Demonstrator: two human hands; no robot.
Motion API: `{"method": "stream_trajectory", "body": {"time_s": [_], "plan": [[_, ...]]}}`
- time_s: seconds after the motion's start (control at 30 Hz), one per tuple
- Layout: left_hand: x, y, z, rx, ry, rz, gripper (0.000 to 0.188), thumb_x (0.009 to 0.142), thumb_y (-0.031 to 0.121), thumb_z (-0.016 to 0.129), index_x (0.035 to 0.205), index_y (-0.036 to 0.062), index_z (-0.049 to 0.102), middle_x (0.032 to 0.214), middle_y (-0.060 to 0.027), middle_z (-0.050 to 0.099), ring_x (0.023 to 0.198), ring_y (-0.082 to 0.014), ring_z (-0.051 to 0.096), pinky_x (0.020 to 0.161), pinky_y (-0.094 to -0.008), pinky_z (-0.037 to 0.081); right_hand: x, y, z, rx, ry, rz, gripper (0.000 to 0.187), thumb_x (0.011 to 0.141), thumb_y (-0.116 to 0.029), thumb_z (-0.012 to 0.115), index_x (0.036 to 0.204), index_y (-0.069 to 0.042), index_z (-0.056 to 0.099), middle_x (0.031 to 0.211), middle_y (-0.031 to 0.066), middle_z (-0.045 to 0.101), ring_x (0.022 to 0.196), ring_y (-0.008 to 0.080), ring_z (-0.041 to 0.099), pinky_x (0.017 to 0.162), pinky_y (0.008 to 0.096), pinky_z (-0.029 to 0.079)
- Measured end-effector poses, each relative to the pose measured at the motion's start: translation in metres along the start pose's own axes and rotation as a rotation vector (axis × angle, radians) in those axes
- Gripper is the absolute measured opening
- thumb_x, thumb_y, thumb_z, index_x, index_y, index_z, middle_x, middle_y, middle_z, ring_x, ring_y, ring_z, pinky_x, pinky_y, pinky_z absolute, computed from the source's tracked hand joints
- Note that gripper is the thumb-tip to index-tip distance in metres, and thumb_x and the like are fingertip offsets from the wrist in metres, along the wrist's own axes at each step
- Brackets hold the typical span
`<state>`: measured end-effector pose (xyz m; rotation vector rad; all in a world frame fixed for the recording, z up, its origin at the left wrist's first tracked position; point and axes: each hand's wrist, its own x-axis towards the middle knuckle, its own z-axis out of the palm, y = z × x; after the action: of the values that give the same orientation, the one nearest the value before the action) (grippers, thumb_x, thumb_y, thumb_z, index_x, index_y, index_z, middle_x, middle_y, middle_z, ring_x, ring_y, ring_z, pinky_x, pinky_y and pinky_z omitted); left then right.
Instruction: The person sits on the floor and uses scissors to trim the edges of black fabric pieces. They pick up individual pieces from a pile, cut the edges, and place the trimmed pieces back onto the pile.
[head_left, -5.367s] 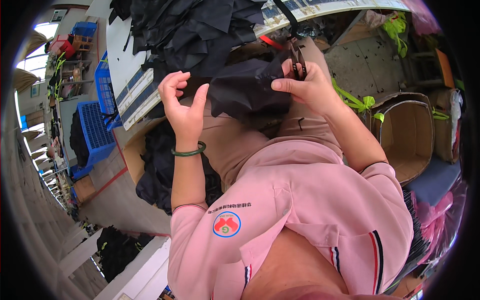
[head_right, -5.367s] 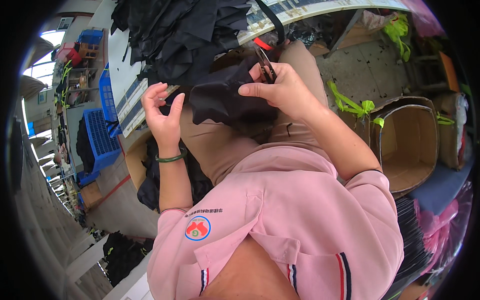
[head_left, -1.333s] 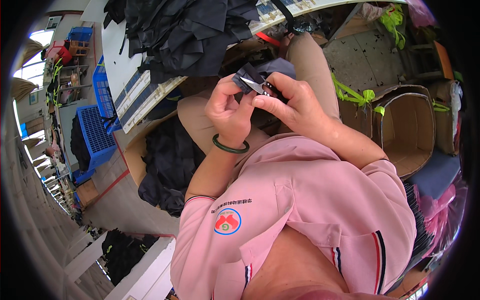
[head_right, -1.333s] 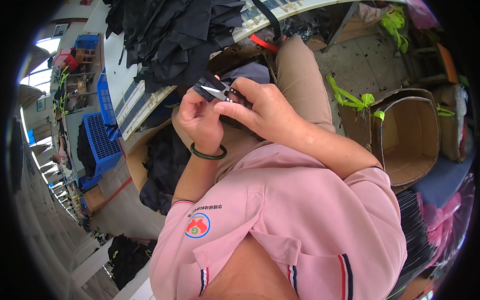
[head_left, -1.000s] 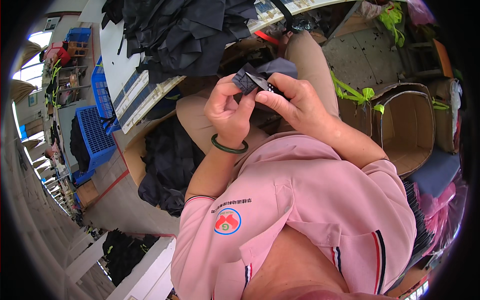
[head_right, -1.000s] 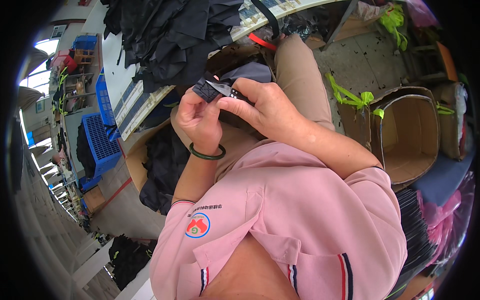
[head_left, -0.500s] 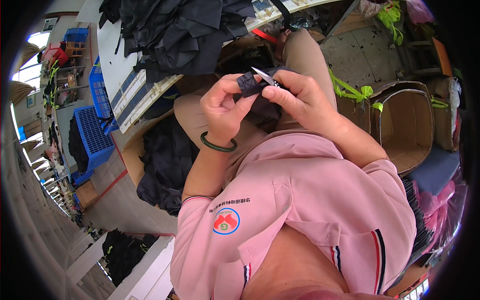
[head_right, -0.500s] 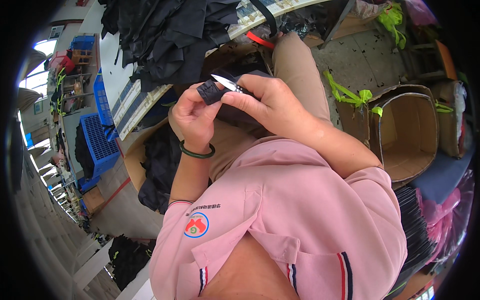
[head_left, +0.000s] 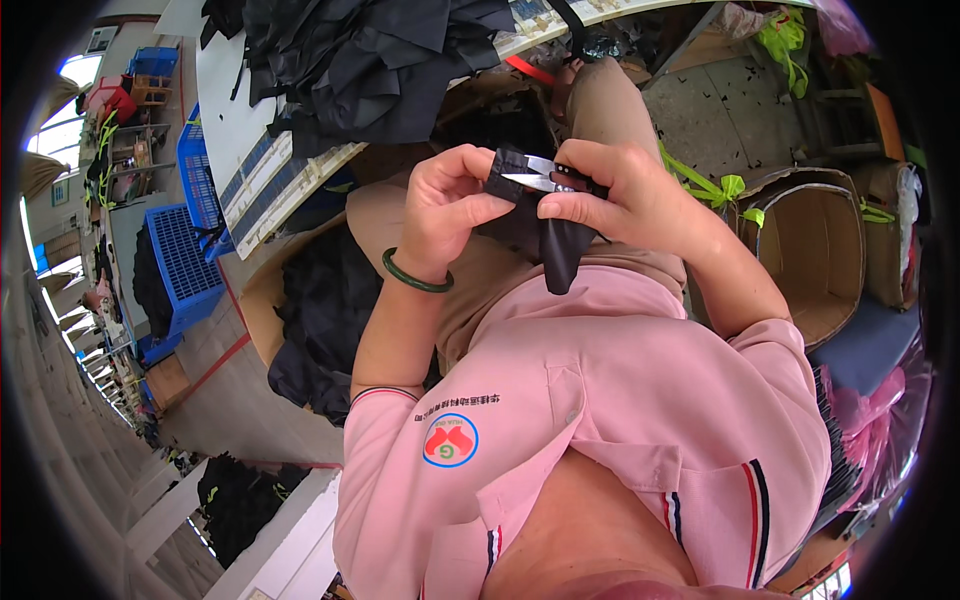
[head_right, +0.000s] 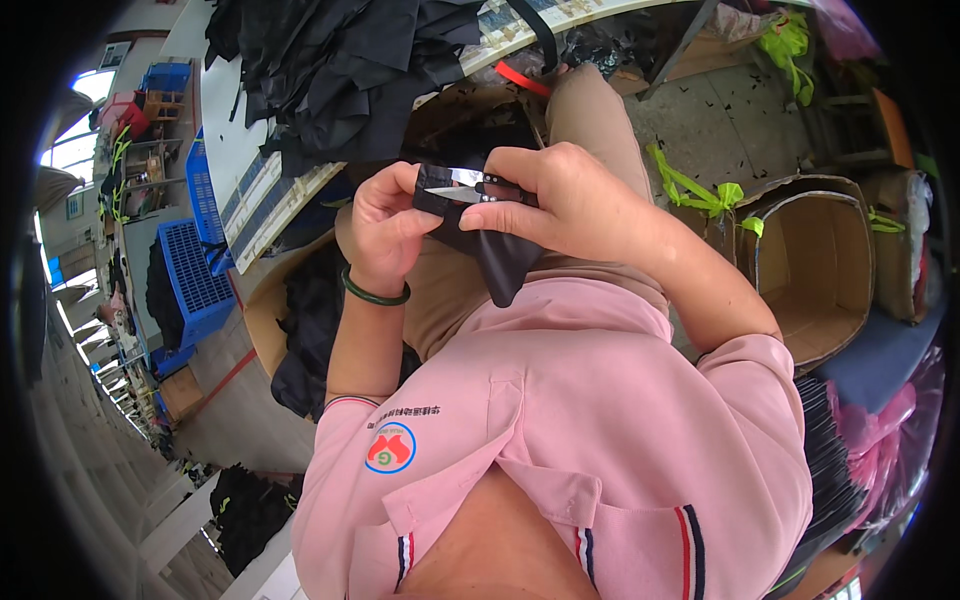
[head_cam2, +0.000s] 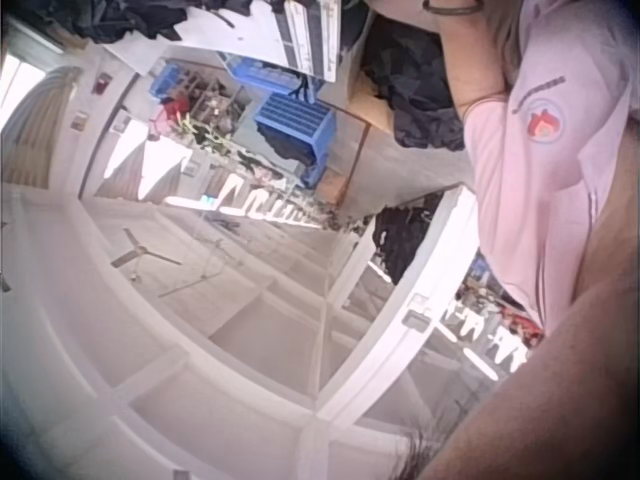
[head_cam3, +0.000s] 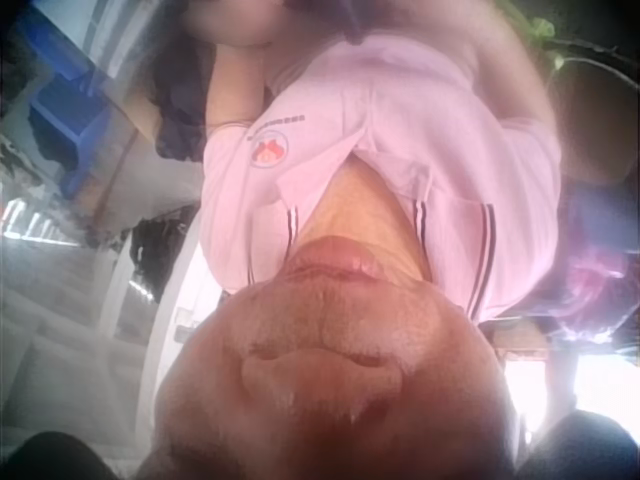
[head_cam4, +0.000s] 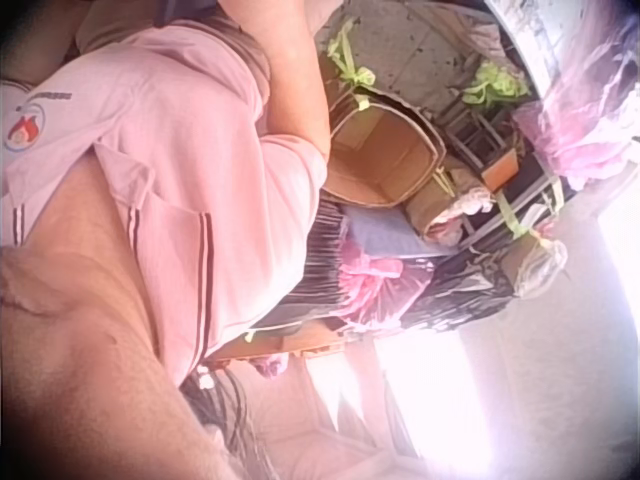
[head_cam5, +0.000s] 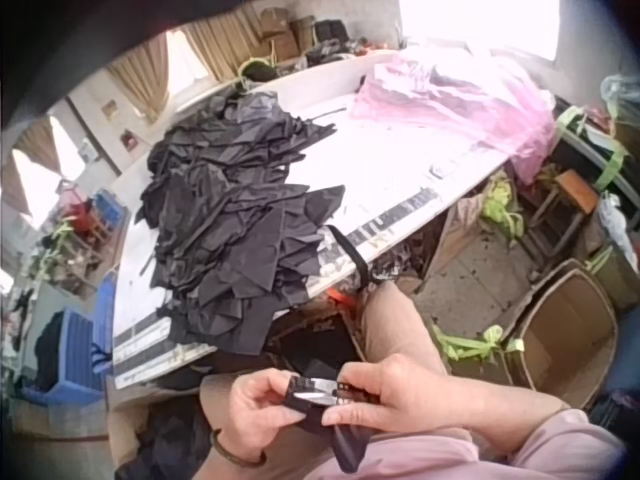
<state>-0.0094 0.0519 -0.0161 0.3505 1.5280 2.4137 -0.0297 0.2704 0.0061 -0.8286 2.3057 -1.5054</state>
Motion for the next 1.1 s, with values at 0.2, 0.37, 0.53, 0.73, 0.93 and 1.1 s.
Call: {"method": "stream_trajectory", "body": {"time_s": [0.2, 0.37, 0.53, 0.73, 0.93, 1.1], "plan": [[-0.001, -0.002, 0.000, 0.024, -0.033, -0.074, 0.013, 0.073, -0.004, 0.067, 0.084, 0.0007, 0.062, 0.088, -0.0041, 0.063, 0.082, -0.0104, 0.057, 0.076, -0.0247, 0.045, -0.001, -0.002, 0.000, -0.063, -0.011, -0.038, 0.037, 0.080, -0.030, 0.073, 0.079, 0.001, 0.052, 0.058, 0.0101, 0.045, 0.050, 0.0195, 0.039, 0.047, 0.0326, 0.034], [-0.001, -0.004, 0.001, 0.019, -0.040, -0.067, 0.014, 0.073, -0.004, 0.067, 0.086, 0.0005, 0.063, 0.088, -0.0040, 0.063, 0.081, -0.0100, 0.057, 0.075, -0.0244, 0.044, -0.001, -0.003, -0.002, -0.057, -0.021, -0.046, 0.035, 0.082, -0.029, 0.071, 0.079, 0.001, 0.053, 0.057, 0.0101, 0.044, 0.050, 0.0196, 0.039, 0.047, 0.0326, 0.034], [0.000, 0.001, -0.001, 0.067, -0.089, -0.096, 0.014, 0.073, -0.004, 0.066, 0.086, -0.0010, 0.063, 0.088, -0.0067, 0.066, 0.084, -0.0121, 0.059, 0.079, -0.0258, 0.046, -0.002, 0.000, -0.005, -0.021, -0.071, 0.011, 0.037, 0.084, -0.032, 0.068, 0.073, 0.000, 0.053, 0.055, 0.0146, 0.050, 0.049, 0.0314, 0.044, 0.048, 0.0360, 0.037], [0.004, 0.006, -0.011, 0.087, -0.175, -0.185, 0.014, 0.070, -0.003, 0.066, 0.083, -0.0021, 0.063, 0.088, -0.0111, 0.067, 0.084, -0.0157, 0.062, 0.080, -0.0279, 0.047, -0.004, 0.000, -0.012, 0.116, -0.143, 0.064, 0.038, 0.084, -0.033, 0.068, 0.076, 0.002, 0.055, 0.057, 0.0150, 0.048, 0.050, 0.0260, 0.041, 0.049, 0.0348, 0.036], [0.013, 0.017, -0.019, 0.044, -0.265, -0.419, 0.019, 0.060, 0.009, 0.070, 0.073, -0.0003, 0.059, 0.077, -0.0137, 0.066, 0.078, -0.0201, 0.061, 0.075, -0.0292, 0.047, -0.003, -0.001, -0.017, -0.009, -0.243, -0.051, 0.040, 0.082, -0.037, 0.069, 0.080, 0.001, 0.057, 0.059, 0.0127, 0.054, 0.051, 0.0275, 0.049, 0.050, 0.0359, 0.038], [0.019, 0.011, -0.029, -0.079, -0.457, -0.525, 0.019, 0.064, 0.004, 0.066, 0.080, -0.0038, 0.063, 0.082, -0.0127, 0.068, 0.076, -0.0168, 0.064, 0.076, -0.0256, 0.048, -0.004, -0.003, -0.016, -0.111, -0.292, -0.063, 0.038, 0.080, -0.037, 0.070, 0.081, -0.001, 0.057, 0.059, 0.0111, 0.056, 0.053, 0.0303, 0.054, 0.051, 0.0381, 0.039]]}}
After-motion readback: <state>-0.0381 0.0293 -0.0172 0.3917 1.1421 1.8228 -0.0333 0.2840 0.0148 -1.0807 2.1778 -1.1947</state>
